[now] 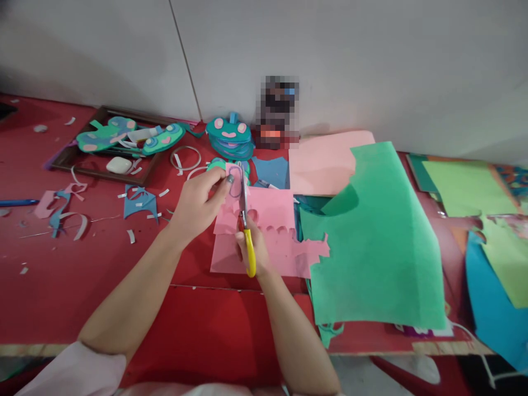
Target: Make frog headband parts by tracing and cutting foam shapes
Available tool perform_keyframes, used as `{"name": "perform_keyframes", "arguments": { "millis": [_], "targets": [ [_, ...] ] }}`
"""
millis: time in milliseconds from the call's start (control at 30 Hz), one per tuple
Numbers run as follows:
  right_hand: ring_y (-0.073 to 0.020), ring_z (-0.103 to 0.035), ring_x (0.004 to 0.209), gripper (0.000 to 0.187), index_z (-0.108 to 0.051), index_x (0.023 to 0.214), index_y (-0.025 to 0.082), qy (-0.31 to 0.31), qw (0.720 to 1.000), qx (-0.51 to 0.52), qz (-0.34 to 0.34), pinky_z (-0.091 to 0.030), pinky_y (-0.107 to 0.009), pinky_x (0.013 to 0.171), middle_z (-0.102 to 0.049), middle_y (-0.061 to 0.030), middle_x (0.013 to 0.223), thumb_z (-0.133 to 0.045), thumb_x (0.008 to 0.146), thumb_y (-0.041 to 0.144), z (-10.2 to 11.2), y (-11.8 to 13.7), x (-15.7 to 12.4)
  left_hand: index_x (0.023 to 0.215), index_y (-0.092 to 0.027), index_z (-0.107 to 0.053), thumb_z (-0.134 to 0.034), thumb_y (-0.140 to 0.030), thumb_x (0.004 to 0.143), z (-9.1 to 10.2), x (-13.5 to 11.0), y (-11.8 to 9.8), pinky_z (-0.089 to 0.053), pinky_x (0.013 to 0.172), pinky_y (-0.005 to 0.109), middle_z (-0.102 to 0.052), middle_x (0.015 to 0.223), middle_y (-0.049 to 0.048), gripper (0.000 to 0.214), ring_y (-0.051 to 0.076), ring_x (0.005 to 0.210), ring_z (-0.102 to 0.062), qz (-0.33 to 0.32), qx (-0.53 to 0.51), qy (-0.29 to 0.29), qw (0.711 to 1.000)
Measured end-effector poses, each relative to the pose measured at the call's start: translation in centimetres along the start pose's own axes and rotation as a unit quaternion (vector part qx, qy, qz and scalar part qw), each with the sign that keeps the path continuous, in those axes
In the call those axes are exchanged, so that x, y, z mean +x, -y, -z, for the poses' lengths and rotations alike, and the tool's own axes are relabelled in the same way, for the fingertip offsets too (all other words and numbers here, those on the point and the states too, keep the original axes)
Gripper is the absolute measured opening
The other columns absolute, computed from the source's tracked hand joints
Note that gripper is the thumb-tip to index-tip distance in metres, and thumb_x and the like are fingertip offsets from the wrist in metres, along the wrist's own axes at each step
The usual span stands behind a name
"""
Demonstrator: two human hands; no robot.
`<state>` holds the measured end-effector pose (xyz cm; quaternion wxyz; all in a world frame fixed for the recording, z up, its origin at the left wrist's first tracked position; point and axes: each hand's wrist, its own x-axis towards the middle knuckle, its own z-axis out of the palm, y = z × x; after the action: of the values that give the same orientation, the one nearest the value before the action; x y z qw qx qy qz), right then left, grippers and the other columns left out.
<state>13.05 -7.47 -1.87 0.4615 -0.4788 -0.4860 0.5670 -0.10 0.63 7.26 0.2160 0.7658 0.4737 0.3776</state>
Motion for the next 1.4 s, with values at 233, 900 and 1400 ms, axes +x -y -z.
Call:
{"name": "perform_keyframes", "arguments": {
  "millis": [233, 900, 1400],
  "targets": [
    [-0.0057, -0.032, 0.032, 0.053, -0.044, 0.078, 0.022, -0.005, 1.0, -0.003, 0.001, -0.022, -0.02, 0.031, -0.038, 0.0092, 0.045, -0.045, 0.078, 0.075, 0.03, -0.19, 0.05, 0.073, -0.02, -0.043, -0.044, -0.024, 0.093, 0.04, 0.08, 0.09, -0.033, 0.056, 0.023, -0.048, 0.064, -0.0036, 0.02, 0.01, 0.058, -0.043, 0.002, -0.027, 0.001, 1.0],
    [-0.0057, -0.03, 0.03, 0.058, -0.045, 0.08, 0.022, -0.028, 0.999, -0.014, -0.025, -0.021, -0.02, 0.028, -0.036, 0.0099, 0.042, -0.045, 0.073, 0.079, -0.23, 0.25, 0.14, 0.078, -0.02, -0.049, -0.045, -0.024, 0.092, -0.15, 0.08, 0.15, -0.037, 0.056, 0.022, -0.055, 0.068, -0.0025, 0.015, 0.01, 0.06, -0.049, 0.015, -0.049, -0.008, 0.999],
    [-0.0053, -0.031, 0.03, 0.056, -0.046, 0.08, 0.022, -0.031, 0.999, 0.006, -0.018, -0.02, -0.019, 0.028, -0.036, 0.0097, 0.044, -0.048, 0.073, 0.078, -0.17, -0.33, 0.19, 0.077, -0.02, -0.049, -0.046, -0.027, 0.092, -0.34, 0.03, 0.21, -0.037, 0.059, 0.022, -0.056, 0.068, -0.0028, 0.017, 0.01, 0.062, -0.05, 0.023, -0.054, -0.028, 0.998]
  ]
}}
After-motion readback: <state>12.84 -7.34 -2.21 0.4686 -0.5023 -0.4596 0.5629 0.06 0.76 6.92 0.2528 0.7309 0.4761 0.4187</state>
